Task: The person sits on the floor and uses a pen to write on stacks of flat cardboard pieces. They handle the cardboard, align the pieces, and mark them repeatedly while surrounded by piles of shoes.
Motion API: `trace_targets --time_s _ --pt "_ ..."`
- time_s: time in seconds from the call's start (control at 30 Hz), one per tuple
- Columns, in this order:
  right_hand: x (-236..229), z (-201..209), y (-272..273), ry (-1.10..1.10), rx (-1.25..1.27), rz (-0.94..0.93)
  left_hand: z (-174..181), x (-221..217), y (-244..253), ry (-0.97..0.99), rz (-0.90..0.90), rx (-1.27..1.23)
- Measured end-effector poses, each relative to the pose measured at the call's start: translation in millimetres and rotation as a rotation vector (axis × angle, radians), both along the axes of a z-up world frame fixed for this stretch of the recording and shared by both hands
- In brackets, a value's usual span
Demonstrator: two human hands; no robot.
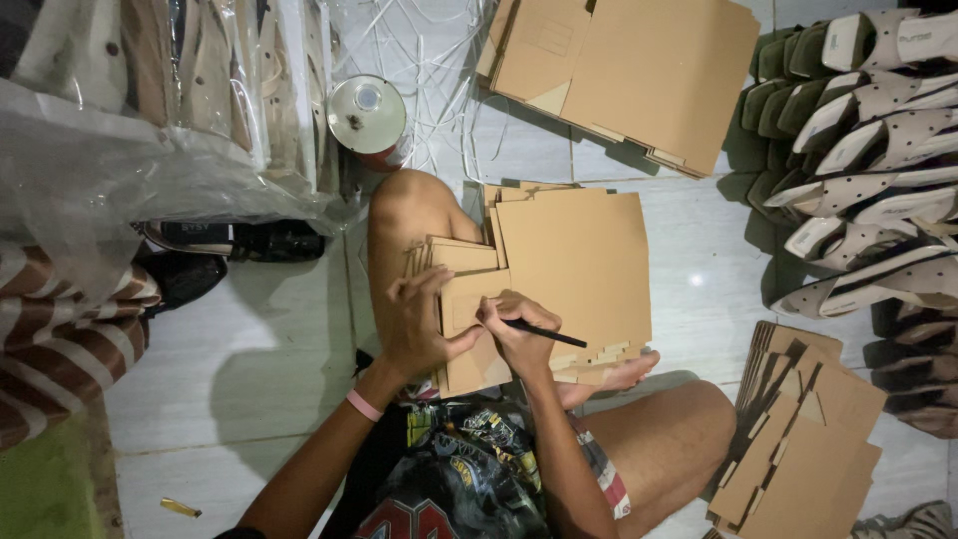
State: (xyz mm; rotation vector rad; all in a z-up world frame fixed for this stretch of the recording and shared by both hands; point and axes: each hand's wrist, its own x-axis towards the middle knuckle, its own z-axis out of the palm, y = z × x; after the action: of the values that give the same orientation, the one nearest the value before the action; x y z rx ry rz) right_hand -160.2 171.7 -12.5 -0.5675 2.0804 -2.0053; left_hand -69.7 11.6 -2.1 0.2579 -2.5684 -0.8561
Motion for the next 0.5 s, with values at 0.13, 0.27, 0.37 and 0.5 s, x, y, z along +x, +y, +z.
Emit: trace_targets --time_s 0.13,0.27,0.37,0.5 --pt "-0.8 -0.2 -0.2 -0.090 -0.042 -0.039 -1.0 0.0 0.7 0.005 0.012 0.022" --pt "0.0 2.9 -0.6 -0.017 0.000 -0.008 -0.7 1.0 1.8 0.000 0.018 0.026" --pt "-1.2 5.9 0.0 0.028 0.050 -0.001 -2.1 1.3 1.5 0.000 0.019 0.032" --pt "-1.7 8.8 -3.0 -0.058 0.141 -0.089 -4.0 0.2 -0.6 0.015 -0.001 0.029"
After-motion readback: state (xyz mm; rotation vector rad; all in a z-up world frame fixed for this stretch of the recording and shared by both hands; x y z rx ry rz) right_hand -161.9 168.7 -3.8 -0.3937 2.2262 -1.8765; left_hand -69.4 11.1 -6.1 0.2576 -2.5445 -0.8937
